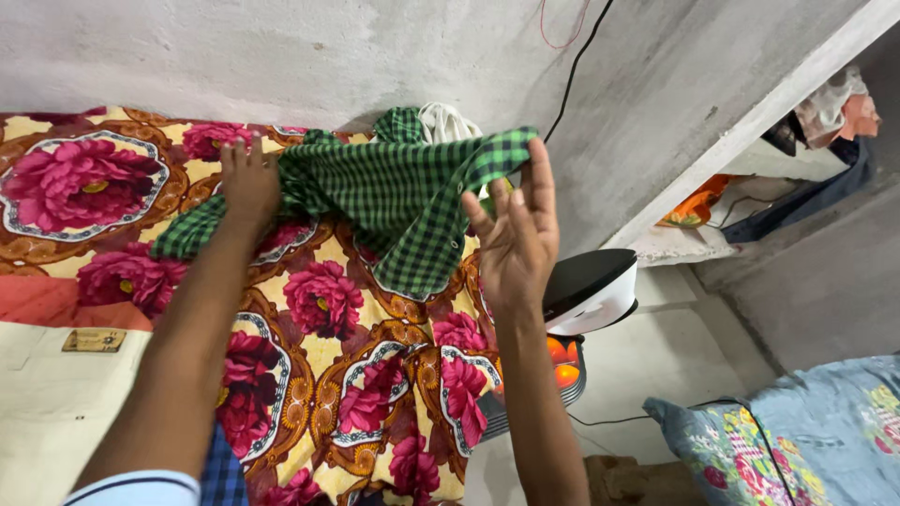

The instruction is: The person irons a green and black checkered shirt using a white electric iron. They smooth the fabric with one hand while moving the iron with the other, working on the shirt's body and sleeves while seated.

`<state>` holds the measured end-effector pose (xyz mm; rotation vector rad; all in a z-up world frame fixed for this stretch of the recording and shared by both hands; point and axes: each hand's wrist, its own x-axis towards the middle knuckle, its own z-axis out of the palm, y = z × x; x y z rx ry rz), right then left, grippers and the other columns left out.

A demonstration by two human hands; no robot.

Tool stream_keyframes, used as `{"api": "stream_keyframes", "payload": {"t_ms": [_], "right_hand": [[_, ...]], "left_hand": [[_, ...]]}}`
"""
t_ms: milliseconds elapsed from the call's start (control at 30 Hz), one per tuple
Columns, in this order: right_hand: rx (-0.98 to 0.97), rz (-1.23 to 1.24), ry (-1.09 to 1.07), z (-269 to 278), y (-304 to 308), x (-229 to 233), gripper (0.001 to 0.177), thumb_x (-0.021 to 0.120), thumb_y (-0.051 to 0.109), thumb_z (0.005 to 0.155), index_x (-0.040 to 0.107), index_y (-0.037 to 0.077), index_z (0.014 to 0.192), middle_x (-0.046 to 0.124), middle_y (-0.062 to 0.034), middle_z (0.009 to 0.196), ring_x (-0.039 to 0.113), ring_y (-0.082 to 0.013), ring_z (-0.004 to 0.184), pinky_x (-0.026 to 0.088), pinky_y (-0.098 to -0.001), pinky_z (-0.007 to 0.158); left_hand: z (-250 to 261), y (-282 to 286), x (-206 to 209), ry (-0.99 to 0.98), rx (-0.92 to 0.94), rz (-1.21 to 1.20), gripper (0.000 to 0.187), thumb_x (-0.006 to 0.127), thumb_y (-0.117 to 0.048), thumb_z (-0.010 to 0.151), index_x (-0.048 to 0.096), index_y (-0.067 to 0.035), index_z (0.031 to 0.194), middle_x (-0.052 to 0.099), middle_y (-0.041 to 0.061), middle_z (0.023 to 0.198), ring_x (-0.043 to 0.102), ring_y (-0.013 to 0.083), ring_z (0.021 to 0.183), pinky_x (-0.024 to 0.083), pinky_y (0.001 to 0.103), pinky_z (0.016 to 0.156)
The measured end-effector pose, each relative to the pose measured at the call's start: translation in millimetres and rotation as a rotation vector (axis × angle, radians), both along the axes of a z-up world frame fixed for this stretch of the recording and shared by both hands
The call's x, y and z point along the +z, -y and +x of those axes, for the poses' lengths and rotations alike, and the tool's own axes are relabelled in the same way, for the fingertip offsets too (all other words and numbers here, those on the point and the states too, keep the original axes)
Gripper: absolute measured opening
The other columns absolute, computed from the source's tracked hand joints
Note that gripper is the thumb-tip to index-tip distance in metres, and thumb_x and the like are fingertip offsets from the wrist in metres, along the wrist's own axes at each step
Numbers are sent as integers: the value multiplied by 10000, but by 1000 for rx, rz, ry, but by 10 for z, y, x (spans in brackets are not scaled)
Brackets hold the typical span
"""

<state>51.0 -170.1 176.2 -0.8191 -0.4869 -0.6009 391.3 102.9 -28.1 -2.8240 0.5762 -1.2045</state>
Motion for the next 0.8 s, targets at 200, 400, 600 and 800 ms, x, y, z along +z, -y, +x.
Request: {"api": "stream_keyframes", "payload": {"t_ms": [200, 400, 600, 800], "right_hand": [[-20, -17, -25, -14, -260, -288, 655, 495, -33, 1092, 223, 35, 1684, 458, -82, 1506, 613, -156, 1188, 591, -467, 1028], [97, -30, -16, -32, -724, -511, 680, 484, -30, 1098, 174, 57, 1696, 406, -9, 1546, 565, -141, 1230, 582, -495, 1062], [-28, -185, -56, -225, -934, -703, 678, 507, -23, 1067, 187, 30, 1663, 326, -39, 1648, 542, -164, 1245, 602, -474, 1026], [-286, -522, -242, -264, -704, -1136, 817, 649, 14, 997, 188, 29, 1670, 381, -177, 1582, 571, -239, 1297, 588, -366, 952]], "left_hand": [[-979, 136, 633, -310, -541, -206, 531, 639, -167, 946, 532, -35, 1449, 505, 201, 1566, 546, 357, 1414, 397, 456, 1243], [-2526, 408, 830, -809, -978, -709, 837, 761, -396, 883, 392, 20, 1510, 562, 235, 1425, 567, 299, 1287, 482, 420, 1012], [-2692, 399, 1008, -794, -855, -852, 280, 600, -164, 997, 669, -58, 1247, 749, 93, 1119, 705, 188, 987, 562, 351, 820], [-2876, -21, 1830, -685, -736, -946, 238, 555, -52, 1033, 705, -55, 1219, 668, 97, 902, 518, 120, 644, 415, 272, 537]]}}
